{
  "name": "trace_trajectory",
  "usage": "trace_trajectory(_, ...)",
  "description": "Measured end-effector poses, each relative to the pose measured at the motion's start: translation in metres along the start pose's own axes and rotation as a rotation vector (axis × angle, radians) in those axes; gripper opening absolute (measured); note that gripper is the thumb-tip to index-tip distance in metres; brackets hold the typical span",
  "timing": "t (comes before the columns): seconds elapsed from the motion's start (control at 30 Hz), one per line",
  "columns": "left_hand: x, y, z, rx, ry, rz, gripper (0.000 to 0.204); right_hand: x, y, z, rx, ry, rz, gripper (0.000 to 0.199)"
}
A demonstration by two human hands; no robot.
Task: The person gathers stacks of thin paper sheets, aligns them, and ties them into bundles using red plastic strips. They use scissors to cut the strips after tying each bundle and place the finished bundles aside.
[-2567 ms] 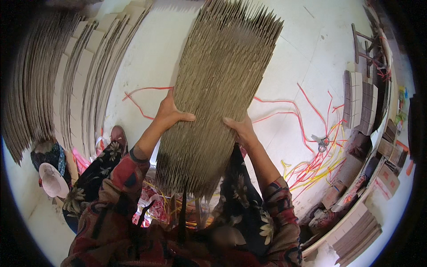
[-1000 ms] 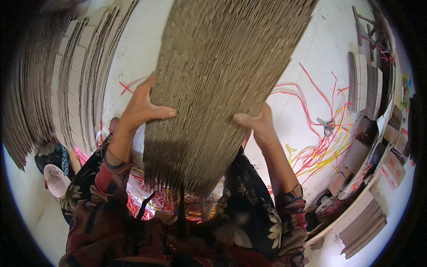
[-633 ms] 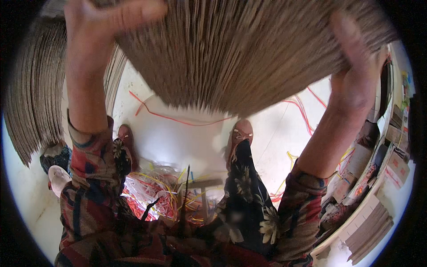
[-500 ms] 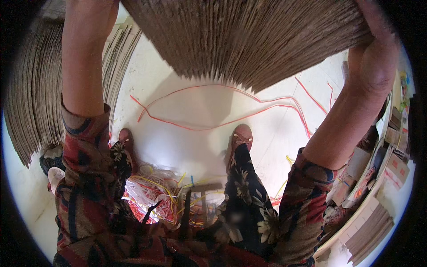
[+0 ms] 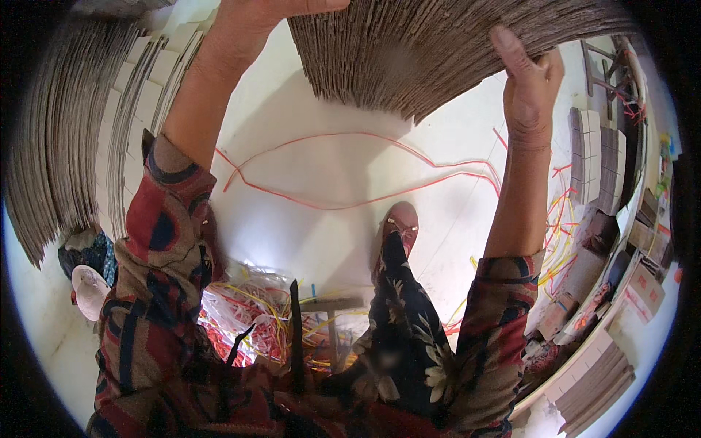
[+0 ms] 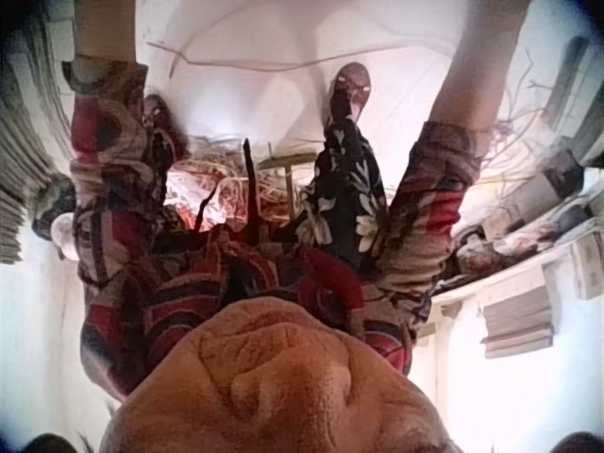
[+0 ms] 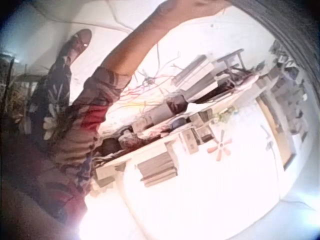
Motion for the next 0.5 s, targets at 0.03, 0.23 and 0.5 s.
trace_trajectory(0.03,-0.002,0.000,-0.003,0.022,-0.003,0.014,0.060,-0.007,-0.002,0.011,0.010,0.032,-0.018,0.039)
trace_trajectory(0.23,0.006,-0.014,-0.030,0.011,0.155,0.041,0.057,0.010,-0.003,0.014,0.044,-0.012,-0.117,0.033)
trace_trajectory(0.5,0.004,-0.010,-0.006,0.161,0.180,-0.082,0.054,0.013,-0.006,-0.030,-0.096,0.060,-0.068,0.031)
Point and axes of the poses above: each hand's wrist, its own y-axis towards the middle knuckle, its own x-axis out of the back of the hand, z = x × y, the point moved 6 cm from there along y, towards the middle knuckle, and after that the axes turned 2 degrees about -y, right-handed, at the moved point
